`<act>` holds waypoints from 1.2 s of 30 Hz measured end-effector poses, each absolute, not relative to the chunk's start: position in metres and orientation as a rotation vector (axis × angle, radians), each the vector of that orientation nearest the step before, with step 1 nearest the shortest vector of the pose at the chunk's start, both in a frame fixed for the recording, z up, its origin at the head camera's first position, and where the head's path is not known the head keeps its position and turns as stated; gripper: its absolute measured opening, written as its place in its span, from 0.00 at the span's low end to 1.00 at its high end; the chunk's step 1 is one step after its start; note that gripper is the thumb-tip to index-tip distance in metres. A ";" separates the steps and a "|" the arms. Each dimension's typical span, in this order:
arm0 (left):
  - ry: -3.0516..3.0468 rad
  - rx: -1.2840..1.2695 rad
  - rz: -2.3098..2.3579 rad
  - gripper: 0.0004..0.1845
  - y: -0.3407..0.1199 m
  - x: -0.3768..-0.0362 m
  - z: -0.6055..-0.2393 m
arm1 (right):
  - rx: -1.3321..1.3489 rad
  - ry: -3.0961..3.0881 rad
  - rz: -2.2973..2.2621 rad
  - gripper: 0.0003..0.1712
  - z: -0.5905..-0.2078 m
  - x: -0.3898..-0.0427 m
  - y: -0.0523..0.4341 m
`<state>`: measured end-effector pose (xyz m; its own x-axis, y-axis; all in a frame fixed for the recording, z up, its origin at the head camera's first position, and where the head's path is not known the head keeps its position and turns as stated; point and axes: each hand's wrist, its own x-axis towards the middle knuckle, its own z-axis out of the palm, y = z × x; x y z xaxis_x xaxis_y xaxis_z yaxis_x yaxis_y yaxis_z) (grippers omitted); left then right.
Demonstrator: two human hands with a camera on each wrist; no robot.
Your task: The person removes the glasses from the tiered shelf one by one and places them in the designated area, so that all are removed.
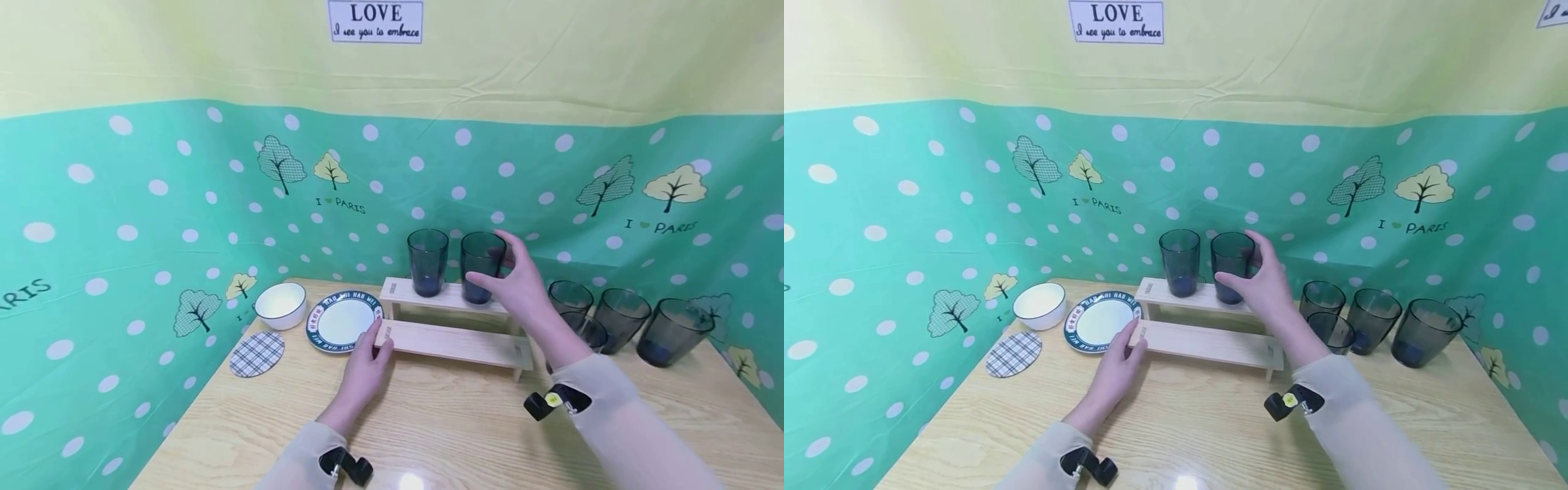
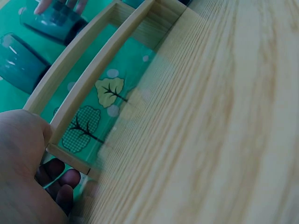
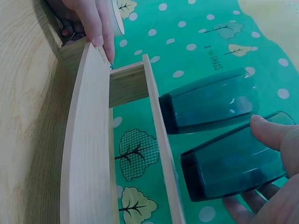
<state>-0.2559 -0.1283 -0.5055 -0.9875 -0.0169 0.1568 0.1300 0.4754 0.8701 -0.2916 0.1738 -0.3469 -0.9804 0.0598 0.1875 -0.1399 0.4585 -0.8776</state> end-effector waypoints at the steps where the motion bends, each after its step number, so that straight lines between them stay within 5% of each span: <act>1: -2.571 -0.100 -1.537 0.35 -0.128 -0.256 -0.505 | 0.076 -2.510 1.541 0.65 -0.345 -0.288 0.175; 36: -2.563 -0.126 -1.527 0.35 -0.130 -0.259 -0.507 | -0.023 -2.560 1.349 0.63 -0.322 -0.177 0.292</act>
<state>-0.2585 -0.1303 -0.5073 -0.9844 -0.0070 0.1761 0.1515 0.4766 0.8660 -0.1765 0.2916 -0.3220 -0.9694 0.1280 0.2096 -0.1005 0.5718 -0.8142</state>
